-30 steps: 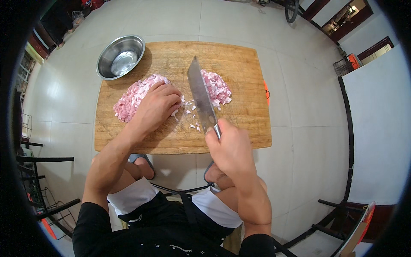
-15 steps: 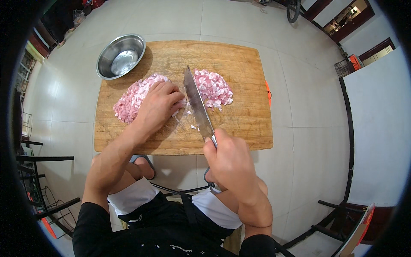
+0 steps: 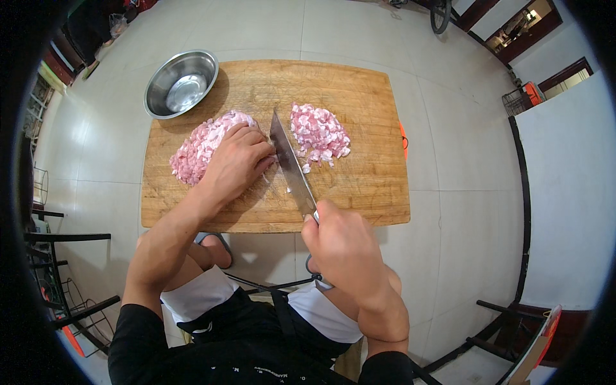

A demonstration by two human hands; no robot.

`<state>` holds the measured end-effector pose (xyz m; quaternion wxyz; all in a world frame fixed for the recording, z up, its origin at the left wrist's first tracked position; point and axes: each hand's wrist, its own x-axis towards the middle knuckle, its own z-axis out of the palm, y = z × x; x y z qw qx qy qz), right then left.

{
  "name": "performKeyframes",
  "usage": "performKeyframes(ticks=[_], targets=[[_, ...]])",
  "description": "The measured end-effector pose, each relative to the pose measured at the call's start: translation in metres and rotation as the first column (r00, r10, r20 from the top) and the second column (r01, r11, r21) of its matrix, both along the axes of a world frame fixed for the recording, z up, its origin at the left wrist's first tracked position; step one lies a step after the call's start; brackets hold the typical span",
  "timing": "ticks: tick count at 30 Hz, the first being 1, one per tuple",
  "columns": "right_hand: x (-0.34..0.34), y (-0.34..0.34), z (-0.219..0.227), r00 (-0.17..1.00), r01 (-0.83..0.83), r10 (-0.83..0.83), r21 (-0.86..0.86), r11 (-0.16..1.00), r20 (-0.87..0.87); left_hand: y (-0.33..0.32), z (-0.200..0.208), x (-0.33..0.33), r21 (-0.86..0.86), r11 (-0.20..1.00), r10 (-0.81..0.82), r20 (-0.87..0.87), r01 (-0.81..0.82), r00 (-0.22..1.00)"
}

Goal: The person is chopping raw meat on a wooden cutting board using a cleaver. They repeatedly slice and mince the meat into smaller pieces, occasionally gathering the pile to continue chopping.

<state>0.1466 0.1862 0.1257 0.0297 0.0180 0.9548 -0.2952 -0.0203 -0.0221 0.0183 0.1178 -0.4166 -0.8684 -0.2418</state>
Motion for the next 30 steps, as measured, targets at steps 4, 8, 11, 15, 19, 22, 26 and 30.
performKeyframes(ticks=[4,8,11,15,19,22,26,30], targets=[[0.000,0.002,-0.008,0.996,-0.064,0.071,0.136,0.989,-0.047,0.000,-0.001,0.000,0.012,1.000,-0.007,0.005,0.007,1.000],[-0.019,-0.006,-0.005,0.988,-0.083,0.063,0.138,0.987,0.142,0.003,-0.004,-0.001,0.000,1.000,-0.006,0.003,0.006,1.000],[-0.035,-0.018,-0.022,0.996,-0.013,-0.001,0.157,0.987,0.092,0.005,-0.008,-0.002,0.011,1.000,0.006,0.000,-0.006,1.000],[-0.062,-0.033,-0.020,0.976,0.091,-0.132,0.228,0.969,0.173,0.004,-0.005,0.000,-0.017,1.000,0.009,-0.015,-0.009,1.000],[-0.082,-0.007,-0.051,0.982,0.134,-0.146,0.100,0.986,0.119,0.000,-0.002,0.003,-0.025,0.999,-0.037,0.009,0.037,0.999],[-0.094,0.007,-0.048,0.966,0.173,-0.157,-0.060,0.983,0.207,0.000,0.003,0.009,-0.051,0.997,-0.049,0.041,0.051,0.998],[-0.105,0.018,-0.058,0.952,0.205,-0.136,-0.242,0.948,0.276,0.000,0.000,0.014,-0.037,0.999,-0.030,0.027,0.031,0.999],[-0.106,0.027,-0.053,0.937,0.310,-0.232,-0.312,0.898,0.262,-0.003,-0.004,0.017,-0.034,0.999,0.040,0.007,-0.040,0.999]])
